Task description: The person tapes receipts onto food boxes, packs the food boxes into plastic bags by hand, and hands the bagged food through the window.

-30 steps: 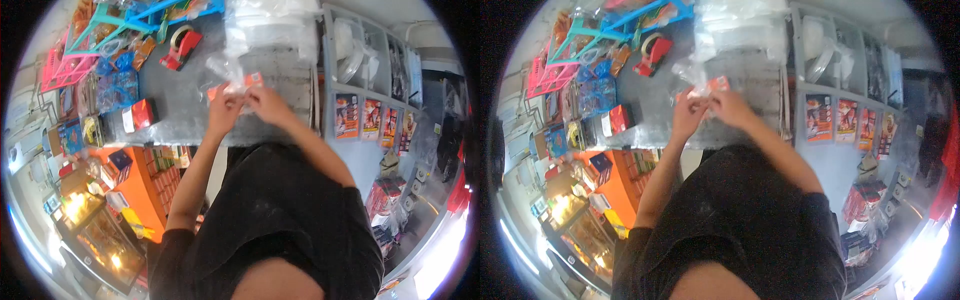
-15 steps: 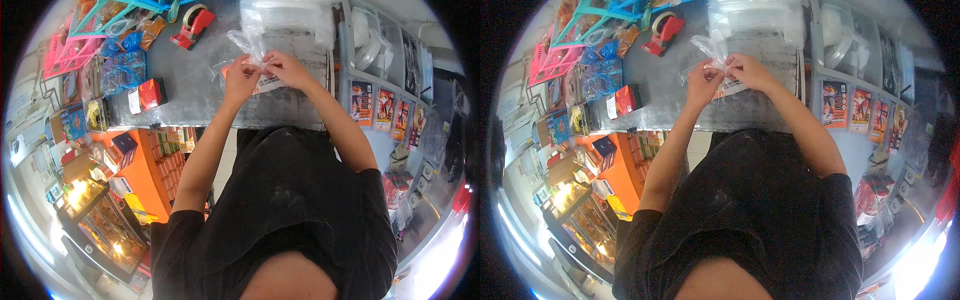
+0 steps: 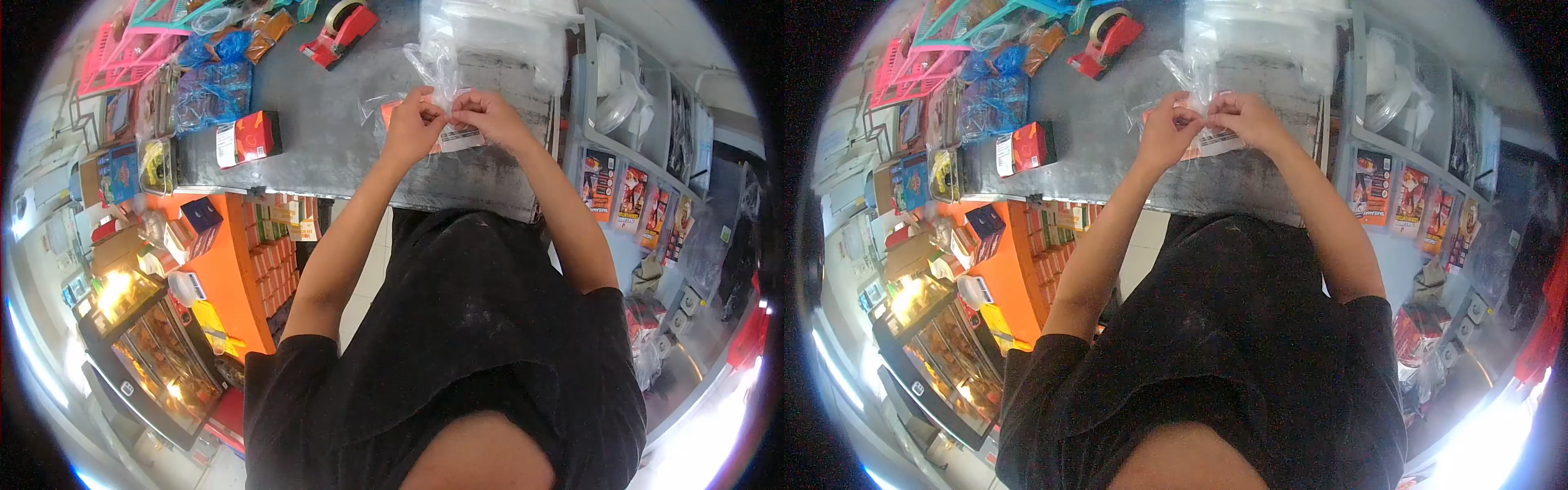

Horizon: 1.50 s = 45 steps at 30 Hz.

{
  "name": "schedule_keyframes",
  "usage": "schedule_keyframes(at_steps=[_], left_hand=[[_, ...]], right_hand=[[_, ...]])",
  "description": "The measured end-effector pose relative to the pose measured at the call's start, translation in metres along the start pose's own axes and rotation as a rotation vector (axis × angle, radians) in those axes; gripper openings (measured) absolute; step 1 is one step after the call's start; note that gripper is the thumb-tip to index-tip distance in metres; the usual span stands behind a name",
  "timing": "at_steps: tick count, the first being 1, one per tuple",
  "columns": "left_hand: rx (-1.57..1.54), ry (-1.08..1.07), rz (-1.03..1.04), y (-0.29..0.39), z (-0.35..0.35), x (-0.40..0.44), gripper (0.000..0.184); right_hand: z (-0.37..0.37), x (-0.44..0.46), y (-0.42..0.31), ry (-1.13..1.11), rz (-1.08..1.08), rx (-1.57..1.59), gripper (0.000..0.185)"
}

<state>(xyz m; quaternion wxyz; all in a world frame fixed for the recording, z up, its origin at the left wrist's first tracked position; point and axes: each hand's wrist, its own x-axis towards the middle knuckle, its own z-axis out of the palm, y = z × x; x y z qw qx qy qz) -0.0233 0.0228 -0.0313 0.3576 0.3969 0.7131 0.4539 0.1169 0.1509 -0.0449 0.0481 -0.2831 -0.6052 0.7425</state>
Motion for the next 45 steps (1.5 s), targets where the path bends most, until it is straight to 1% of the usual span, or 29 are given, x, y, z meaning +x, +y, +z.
schedule_keyframes(at_steps=[4,6,7,9,12,16,18,19,21,24,25,27,28,30,31,33,34,35,37,41,43,44,45], left_hand=[[-0.038,-0.014,0.000,-0.002,0.000,0.000,0.050],[-0.053,0.010,0.021,-0.004,0.001,-0.001,0.050],[-0.054,0.011,0.022,-0.005,0.001,0.000,0.050],[-0.036,0.006,0.011,-0.005,0.001,0.000,0.051],[-0.038,-0.004,-0.003,0.000,0.000,-0.002,0.050],[-0.051,0.012,0.012,-0.003,0.004,-0.003,0.049],[-0.013,0.148,0.074,-0.004,0.010,-0.004,0.045],[-0.013,0.150,0.070,-0.005,0.012,-0.004,0.045],[0.144,0.182,0.052,-0.003,0.013,-0.002,0.042],[0.142,0.225,0.047,0.001,0.014,0.003,0.040],[0.139,0.227,0.038,-0.003,0.015,0.002,0.040],[0.169,0.227,0.049,-0.008,0.015,0.007,0.039],[0.167,0.231,0.053,-0.010,0.014,0.007,0.039],[0.075,0.243,0.052,-0.012,0.014,0.005,0.038],[0.076,0.247,0.058,-0.011,0.014,0.005,0.038],[0.065,0.234,0.062,-0.011,0.014,0.004,0.038],[0.066,0.235,0.065,-0.011,0.014,0.004,0.038],[0.062,0.228,0.060,-0.012,0.014,0.004,0.038],[0.060,0.229,0.061,-0.012,0.012,0.003,0.038],[0.059,0.211,0.100,-0.011,0.009,0.006,0.039],[0.044,0.219,0.093,-0.013,0.010,0.001,0.039],[0.054,0.229,0.085,-0.012,0.011,0.001,0.039],[0.064,0.237,0.078,-0.011,0.011,0.001,0.039]], right_hand=[[0.007,-0.002,-0.003,-0.004,0.001,-0.024,0.009],[0.011,-0.004,-0.001,0.140,0.022,0.057,0.008],[0.010,-0.002,0.001,0.139,0.022,0.055,0.008],[0.005,0.001,0.007,0.049,0.018,-0.087,0.008],[0.001,0.003,0.013,-0.002,-0.036,-0.077,0.008],[0.005,0.001,0.015,0.033,-0.067,-0.133,0.011],[0.008,-0.005,0.007,0.084,-0.122,-0.312,0.014],[0.005,-0.005,0.006,0.081,-0.120,-0.311,0.014],[-0.004,-0.005,0.002,0.042,-0.111,-0.388,0.018],[-0.018,-0.009,-0.023,0.040,-0.131,-0.352,0.021],[-0.023,-0.007,-0.018,0.033,-0.124,-0.352,0.021],[-0.031,0.003,-0.021,0.103,-0.141,-0.459,0.023],[-0.033,0.003,-0.021,0.104,-0.145,-0.463,0.023],[-0.021,-0.003,-0.034,0.153,-0.173,-0.455,0.019],[-0.016,-0.003,-0.034,0.153,-0.180,-0.458,0.019],[-0.004,-0.003,-0.029,-0.087,-0.181,-0.670,0.021],[-0.003,-0.001,-0.030,-0.109,-0.187,-0.714,0.019],[-0.003,0.000,-0.030,-0.110,-0.189,-0.715,0.019],[-0.003,0.008,-0.028,-0.114,-0.014,-0.688,0.020],[0.006,0.010,-0.029,-0.029,-0.121,-0.754,0.020],[0.007,0.011,-0.028,-0.089,-0.099,-0.746,0.019],[0.008,0.008,-0.033,-0.104,-0.104,-0.816,0.018],[0.009,0.011,-0.028,-0.107,-0.112,-0.815,0.018]])
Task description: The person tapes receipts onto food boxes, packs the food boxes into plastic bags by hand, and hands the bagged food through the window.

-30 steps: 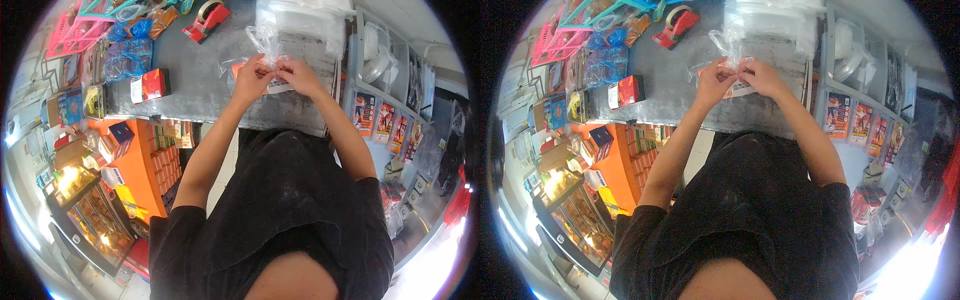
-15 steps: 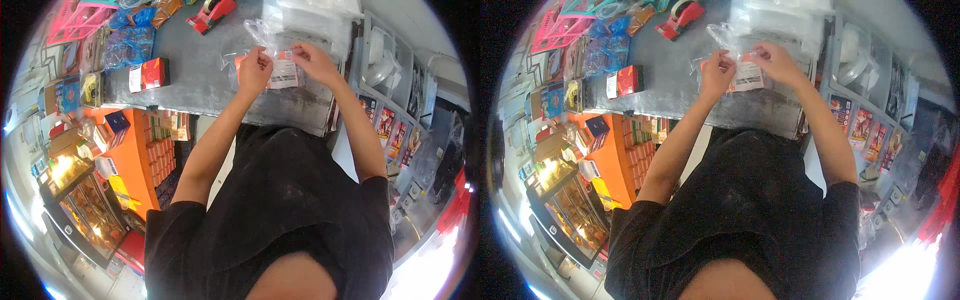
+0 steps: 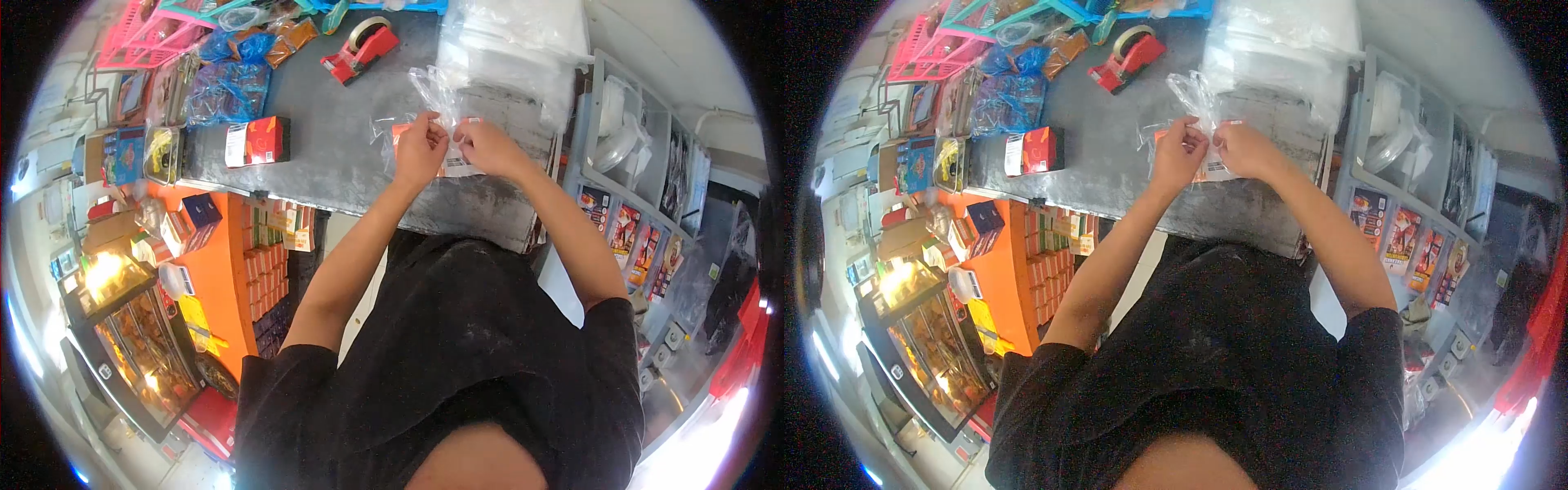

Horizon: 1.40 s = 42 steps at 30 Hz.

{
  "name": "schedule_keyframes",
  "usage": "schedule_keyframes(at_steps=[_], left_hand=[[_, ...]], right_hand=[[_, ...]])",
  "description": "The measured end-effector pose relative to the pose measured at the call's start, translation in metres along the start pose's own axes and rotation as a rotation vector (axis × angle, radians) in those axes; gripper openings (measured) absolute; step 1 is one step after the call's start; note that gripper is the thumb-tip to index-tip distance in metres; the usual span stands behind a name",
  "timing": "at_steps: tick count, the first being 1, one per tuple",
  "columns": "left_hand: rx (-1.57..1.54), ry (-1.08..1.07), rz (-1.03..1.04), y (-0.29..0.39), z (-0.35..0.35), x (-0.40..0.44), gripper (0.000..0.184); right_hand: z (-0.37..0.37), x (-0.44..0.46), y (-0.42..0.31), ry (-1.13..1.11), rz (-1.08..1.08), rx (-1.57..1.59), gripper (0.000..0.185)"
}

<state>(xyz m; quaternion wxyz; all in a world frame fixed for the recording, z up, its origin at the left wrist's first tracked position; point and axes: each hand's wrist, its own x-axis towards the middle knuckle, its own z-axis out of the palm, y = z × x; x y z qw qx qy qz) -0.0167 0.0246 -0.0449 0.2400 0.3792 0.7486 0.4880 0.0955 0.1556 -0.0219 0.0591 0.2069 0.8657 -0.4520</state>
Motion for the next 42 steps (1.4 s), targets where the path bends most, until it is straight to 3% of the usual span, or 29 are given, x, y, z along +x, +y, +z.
schedule_keyframes(at_steps=[2,9,13,15,17,19,20,21,22,23,25,27,28,29,33,36,37,39,40,42], left_hand=[[0.014,-0.005,-0.008,0.002,-0.001,-0.001,0.038],[0.177,-0.042,0.079,0.009,0.002,-0.003,0.033],[0.461,0.071,0.188,-0.009,0.016,-0.008,0.029],[0.388,0.069,0.230,-0.007,0.017,-0.010,0.030],[0.260,0.004,0.187,0.017,0.008,-0.015,0.038],[0.121,0.092,0.118,0.022,-0.003,-0.017,0.051],[0.053,0.183,0.075,0.011,-0.001,-0.015,0.060],[0.035,0.129,0.119,0.008,-0.003,-0.011,0.060],[0.257,0.155,0.136,0.006,-0.004,-0.003,0.071],[0.479,0.191,0.156,0.006,-0.008,0.001,0.082],[0.854,-0.113,-0.036,0.013,-0.005,0.011,0.093],[0.794,-0.523,0.081,-0.007,-0.005,0.029,0.096],[0.800,-0.562,0.241,-0.014,-0.002,0.034,0.087],[0.803,-0.593,0.394,-0.022,0.003,0.039,0.078],[0.397,-0.694,0.462,-0.047,0.021,0.042,0.065],[0.310,-0.484,0.439,-0.023,0.016,0.004,0.047],[-0.164,-0.449,0.099,-0.015,0.006,-0.017,0.047],[-0.633,-0.409,-0.249,-0.025,0.004,-0.022,0.048],[-0.345,-0.521,-0.080,-0.050,-0.005,-0.012,0.050],[-0.056,-0.626,0.101,-0.040,-0.020,-0.015,0.051]], right_hand=[[0.008,0.003,0.004,0.042,-0.065,-0.212,0.018],[0.014,-0.001,0.000,0.135,-0.132,-0.355,0.018],[0.027,-0.015,0.002,0.250,-0.040,-0.276,0.021],[0.042,-0.020,0.012,0.286,0.084,-0.152,0.021],[0.036,-0.050,-0.007,0.256,0.128,-0.033,0.024],[0.050,-0.077,-0.005,0.455,0.010,0.031,0.036],[0.060,-0.091,0.000,0.521,0.042,0.024,0.036],[0.072,-0.106,0.004,0.678,0.087,0.082,0.041],[0.084,-0.121,0.010,0.832,0.129,0.137,0.045],[0.096,-0.138,0.016,0.848,0.219,0.131,0.047],[0.127,-0.173,0.039,0.916,0.357,0.021,0.048],[0.161,-0.206,0.043,0.998,0.510,-0.081,0.045],[0.178,-0.220,0.035,1.029,0.608,-0.073,0.044],[0.186,-0.236,0.023,1.010,0.687,0.010,0.043],[0.236,-0.275,-0.024,1.095,0.833,0.202,0.039],[0.291,-0.290,-0.027,1.205,0.954,0.227,0.038],[0.307,-0.294,-0.033,1.240,1.022,0.289,0.038],[0.329,-0.313,-0.031,1.295,1.069,0.362,0.038],[0.346,-0.316,-0.034,1.327,1.105,0.451,0.038],[0.355,-0.329,-0.032,1.345,1.175,0.427,0.037]])
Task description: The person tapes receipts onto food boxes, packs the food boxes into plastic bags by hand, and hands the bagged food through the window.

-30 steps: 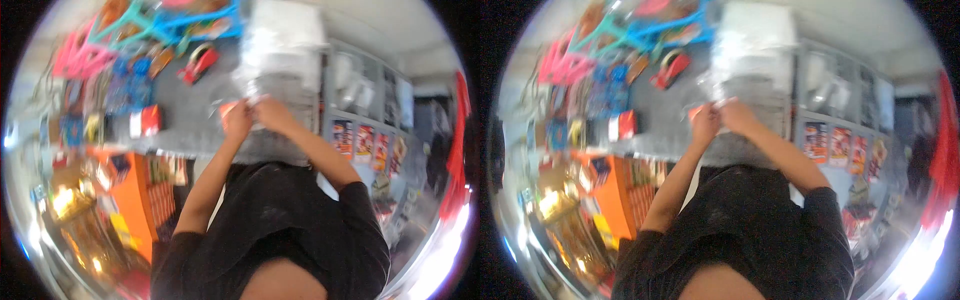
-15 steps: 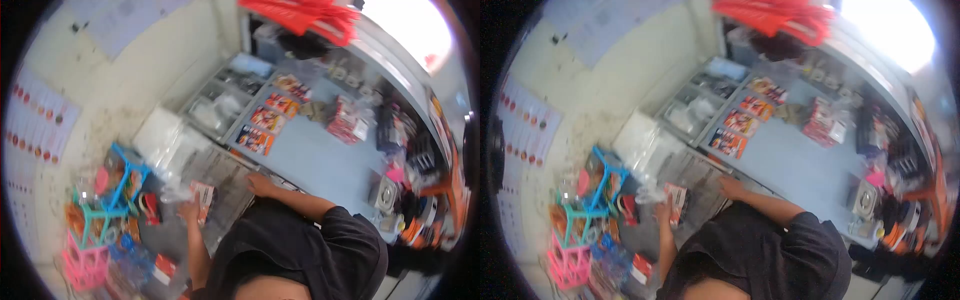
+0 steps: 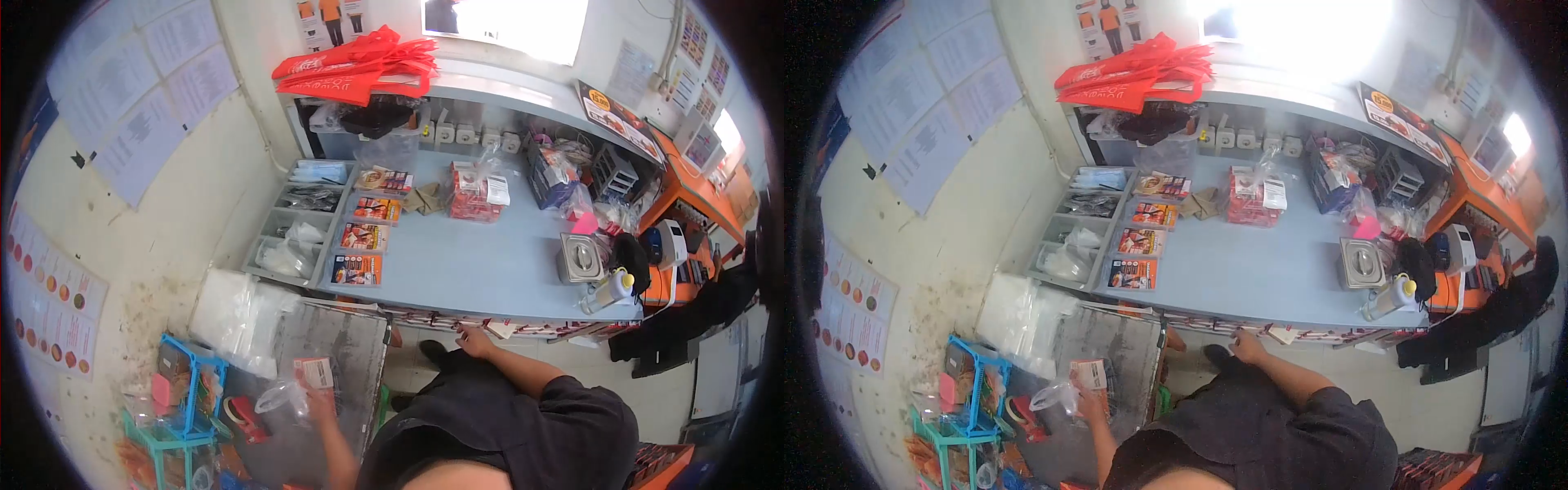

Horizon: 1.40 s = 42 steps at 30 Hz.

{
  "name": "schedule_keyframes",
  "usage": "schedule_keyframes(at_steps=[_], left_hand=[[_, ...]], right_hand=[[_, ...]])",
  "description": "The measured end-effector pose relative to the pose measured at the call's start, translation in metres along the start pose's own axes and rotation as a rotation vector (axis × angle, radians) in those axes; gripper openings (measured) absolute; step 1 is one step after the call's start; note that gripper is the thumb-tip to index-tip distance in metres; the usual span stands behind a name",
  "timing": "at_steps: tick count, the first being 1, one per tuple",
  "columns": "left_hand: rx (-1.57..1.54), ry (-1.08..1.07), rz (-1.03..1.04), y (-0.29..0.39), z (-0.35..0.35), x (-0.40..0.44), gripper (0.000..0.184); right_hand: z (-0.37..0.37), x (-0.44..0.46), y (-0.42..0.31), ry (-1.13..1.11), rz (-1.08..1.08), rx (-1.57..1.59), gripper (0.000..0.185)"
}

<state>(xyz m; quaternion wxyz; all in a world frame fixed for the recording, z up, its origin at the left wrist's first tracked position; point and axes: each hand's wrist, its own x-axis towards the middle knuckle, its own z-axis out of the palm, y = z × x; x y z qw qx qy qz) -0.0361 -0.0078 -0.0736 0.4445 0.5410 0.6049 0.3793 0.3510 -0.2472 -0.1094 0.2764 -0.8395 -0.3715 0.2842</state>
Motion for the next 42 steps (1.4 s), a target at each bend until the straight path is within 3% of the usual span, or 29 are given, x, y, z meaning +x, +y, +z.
schedule_keyframes(at_steps=[2,4,6,8,9,10,12,15,16,18,20,22,24,26,30,32,33,35,36,38,39,41,42], left_hand=[[0.179,-0.055,-0.245,0.052,-0.010,-0.022,0.047],[0.139,0.004,-0.296,0.154,0.003,-0.065,0.046],[0.097,0.069,-0.346,0.167,0.020,-0.075,0.046],[-0.123,0.054,0.023,0.106,0.040,-0.068,0.050],[-0.335,0.009,0.031,0.108,0.054,-0.067,0.051],[-0.334,0.009,0.036,0.109,0.065,-0.071,0.051],[-0.608,-0.079,-0.098,0.154,0.094,-0.090,0.051],[-0.728,-0.214,-0.071,0.157,0.143,-0.088,0.053],[-0.734,-0.214,-0.061,0.159,0.162,-0.086,0.053],[-0.762,-0.129,-0.254,0.181,0.199,-0.088,0.051],[-0.735,-0.178,-0.253,0.183,0.240,-0.082,0.049],[-0.707,-0.232,-0.250,0.172,0.289,-0.063,0.048],[-0.764,-0.424,-0.401,0.174,0.333,-0.056,0.045],[-0.757,-0.312,-0.443,0.191,0.376,-0.074,0.044],[-0.598,-0.485,-0.437,0.207,0.433,-0.100,0.044],[-0.658,-0.665,-0.429,0.222,0.459,-0.112,0.045],[-0.666,-0.657,-0.425,0.230,0.466,-0.118,0.045],[-0.572,-0.873,-0.541,0.247,0.474,-0.126,0.042],[-0.592,-0.858,-0.543,0.253,0.472,-0.133,0.042],[-0.277,-0.904,-0.385,0.261,0.478,-0.139,0.038],[-0.324,-0.877,-0.369,0.251,0.485,-0.128,0.038],[0.374,-0.842,0.478,0.215,0.482,-0.090,0.034],[0.298,-0.727,0.373,0.205,0.475,-0.073,0.034]], right_hand=[[-0.007,0.005,0.006,0.051,0.023,-0.038,0.036],[-0.014,0.011,0.006,0.121,-0.089,-0.039,0.033],[-0.017,0.023,0.009,0.115,-0.092,-0.028,0.032],[-0.021,0.032,0.010,0.099,-0.091,-0.012,0.031],[-0.030,0.034,0.002,0.123,-0.114,0.021,0.030],[-0.042,0.035,-0.005,0.146,-0.137,0.054,0.029],[-0.061,0.041,-0.002,0.154,-0.208,0.123,0.027],[-0.090,0.055,0.024,0.271,-0.192,0.208,0.026],[-0.103,0.060,0.035,0.277,-0.201,0.208,0.026],[-0.129,0.062,0.059,0.500,-0.214,0.050,0.028],[-0.157,0.062,0.088,0.469,-0.143,0.064,0.035],[-0.174,0.063,0.115,0.682,-0.089,-0.078,0.036],[-0.194,0.058,0.130,0.681,-0.055,-0.090,0.037],[-0.206,0.057,0.142,0.652,-0.090,-0.049,0.035],[-0.208,0.061,0.150,0.608,-0.057,0.040,0.039],[-0.207,0.077,0.150,0.504,-0.039,0.190,0.055],[-0.211,0.083,0.144,0.500,-0.049,0.187,0.055],[-0.218,0.093,0.130,0.323,-0.157,0.362,0.077],[-0.220,0.095,0.118,0.308,-0.169,0.348,0.077],[-0.238,0.117,0.096,0.417,-0.435,0.220,0.092],[-0.241,0.127,0.096,0.399,-0.480,0.195,0.092],[-0.231,0.130,0.105,0.402,-0.172,0.191,0.093],[-0.228,0.132,0.108,0.392,-0.182,0.186,0.093]])
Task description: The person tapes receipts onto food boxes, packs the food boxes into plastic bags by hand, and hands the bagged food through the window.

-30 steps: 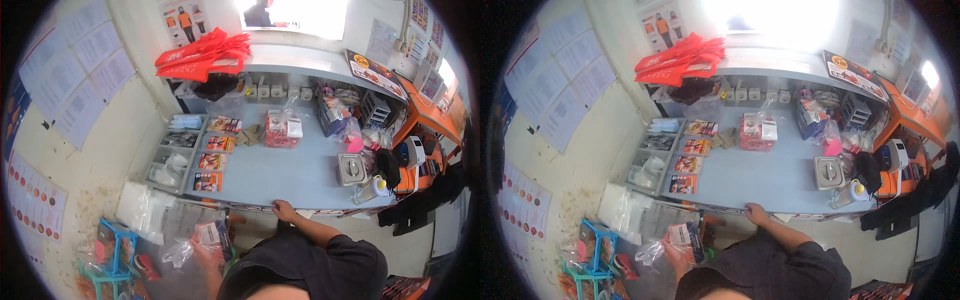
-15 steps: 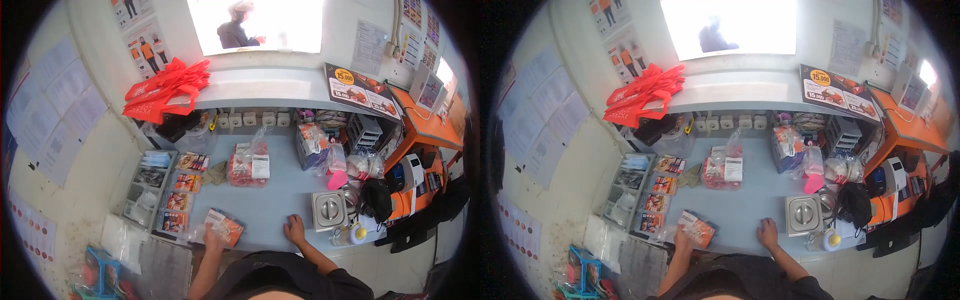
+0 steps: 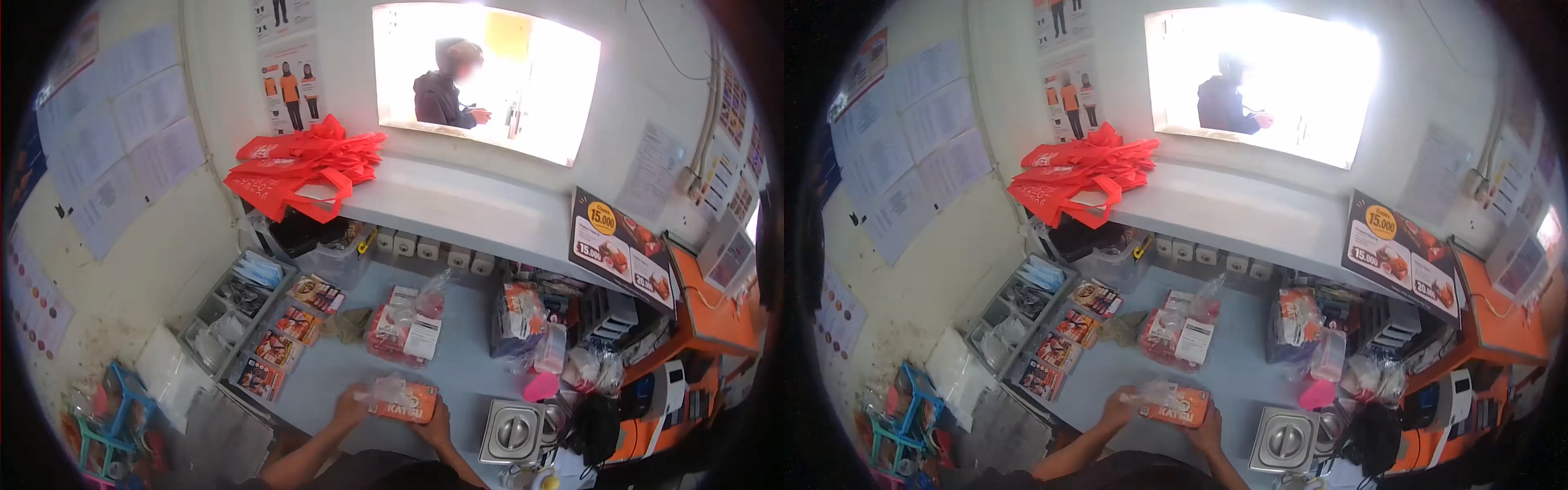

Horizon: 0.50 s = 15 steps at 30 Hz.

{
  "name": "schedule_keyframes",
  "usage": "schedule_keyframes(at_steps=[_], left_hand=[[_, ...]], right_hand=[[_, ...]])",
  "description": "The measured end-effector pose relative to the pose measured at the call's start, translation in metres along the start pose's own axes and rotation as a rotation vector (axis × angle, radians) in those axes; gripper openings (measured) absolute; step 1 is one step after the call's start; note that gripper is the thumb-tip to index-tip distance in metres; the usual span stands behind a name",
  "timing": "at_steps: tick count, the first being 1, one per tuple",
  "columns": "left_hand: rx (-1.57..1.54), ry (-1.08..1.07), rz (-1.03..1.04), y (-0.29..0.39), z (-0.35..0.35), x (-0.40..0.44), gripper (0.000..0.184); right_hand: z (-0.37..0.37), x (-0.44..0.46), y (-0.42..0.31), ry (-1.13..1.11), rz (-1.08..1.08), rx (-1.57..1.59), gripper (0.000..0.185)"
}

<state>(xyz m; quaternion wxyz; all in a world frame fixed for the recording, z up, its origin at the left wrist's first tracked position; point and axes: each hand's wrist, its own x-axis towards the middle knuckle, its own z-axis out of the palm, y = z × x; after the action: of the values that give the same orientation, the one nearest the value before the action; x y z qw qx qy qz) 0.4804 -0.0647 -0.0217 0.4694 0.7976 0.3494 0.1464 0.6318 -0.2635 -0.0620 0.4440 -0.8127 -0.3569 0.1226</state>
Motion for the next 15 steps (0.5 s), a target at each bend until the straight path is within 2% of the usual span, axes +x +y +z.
schedule_keyframes(at_steps=[1,2,3,4,5,7,8,10,11,15], left_hand=[[-0.086,0.110,-0.087,-0.013,-0.010,0.006,0.034],[-0.083,0.106,-0.093,-0.026,-0.016,0.012,0.034],[-0.197,0.153,-0.267,-0.037,-0.019,0.020,0.036],[-0.309,0.201,-0.437,-0.043,-0.019,0.027,0.037],[-0.304,0.190,-0.437,-0.048,-0.015,0.028,0.037],[-0.014,-0.062,-0.242,-0.054,-0.003,0.031,0.042],[-0.010,-0.071,-0.238,-0.052,0.005,0.031,0.042],[-0.402,-0.239,-0.396,-0.049,0.027,0.023,0.048],[-0.350,-0.215,-0.225,-0.085,0.046,0.027,0.051],[-0.318,-0.124,-0.293,-0.074,0.054,0.018,0.051]], right_hand=[[0.002,0.002,0.003,-0.019,0.016,0.018,0.099],[0.002,0.000,0.002,-0.037,0.044,0.038,0.105],[0.002,-0.002,0.001,-0.035,0.054,0.041,0.105],[-0.002,0.001,-0.005,-0.019,0.019,0.138,0.093],[-0.005,0.001,-0.008,0.000,-0.016,0.233,0.082],[-0.003,-0.001,-0.003,0.028,-0.043,0.160,0.079],[-0.001,-0.003,-0.002,0.041,-0.073,0.089,0.077],[-0.016,-0.002,-0.026,0.010,-0.057,0.081,0.083],[-0.021,-0.003,-0.034,-0.026,-0.049,0.071,0.089],[0.002,-0.012,-0.005,0.052,-0.038,-0.006,0.084]])
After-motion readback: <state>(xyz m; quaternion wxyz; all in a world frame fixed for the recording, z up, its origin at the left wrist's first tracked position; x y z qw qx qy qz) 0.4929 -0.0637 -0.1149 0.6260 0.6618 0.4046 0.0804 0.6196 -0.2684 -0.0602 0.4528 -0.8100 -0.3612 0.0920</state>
